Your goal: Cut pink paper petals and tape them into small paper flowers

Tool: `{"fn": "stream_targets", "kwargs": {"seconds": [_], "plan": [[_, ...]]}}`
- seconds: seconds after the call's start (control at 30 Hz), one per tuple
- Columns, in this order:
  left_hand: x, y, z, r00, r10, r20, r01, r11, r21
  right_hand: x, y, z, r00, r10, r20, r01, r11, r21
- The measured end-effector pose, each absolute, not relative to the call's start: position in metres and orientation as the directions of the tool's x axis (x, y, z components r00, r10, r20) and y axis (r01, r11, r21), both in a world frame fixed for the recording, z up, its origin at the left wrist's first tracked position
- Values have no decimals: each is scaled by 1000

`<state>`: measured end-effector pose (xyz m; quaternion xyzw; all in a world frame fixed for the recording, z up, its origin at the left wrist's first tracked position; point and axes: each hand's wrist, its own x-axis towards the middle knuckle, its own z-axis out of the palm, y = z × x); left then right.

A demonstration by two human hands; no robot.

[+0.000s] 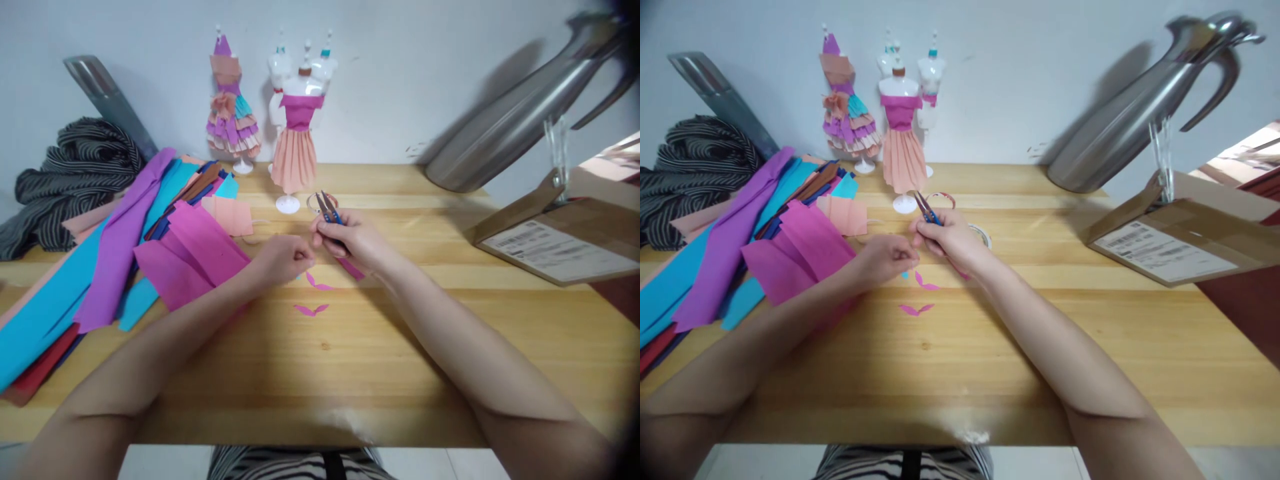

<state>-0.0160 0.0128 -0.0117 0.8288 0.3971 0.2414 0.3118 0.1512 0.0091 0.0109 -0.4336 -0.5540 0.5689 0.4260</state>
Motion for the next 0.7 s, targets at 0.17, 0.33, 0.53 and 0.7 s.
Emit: {"fn": "stream_targets", "kwargs": {"seconds": [0.17,0.33,0.53,0.7], "plan": [[-32,25,14,283,958,-53,207,-7,978,154,10,14,-290,939,186,367,289,-884],[-36,27,25,261,954,-147,42,141,989,157,11,13,-343,895,285,667,446,-597],[-35,28,25,248,936,-249,148,217,965,179,20,21,-354,889,291,718,458,-524],[-33,26,22,389,878,-280,408,108,907,212,39,18,-300,939,167,807,343,-480]]}}
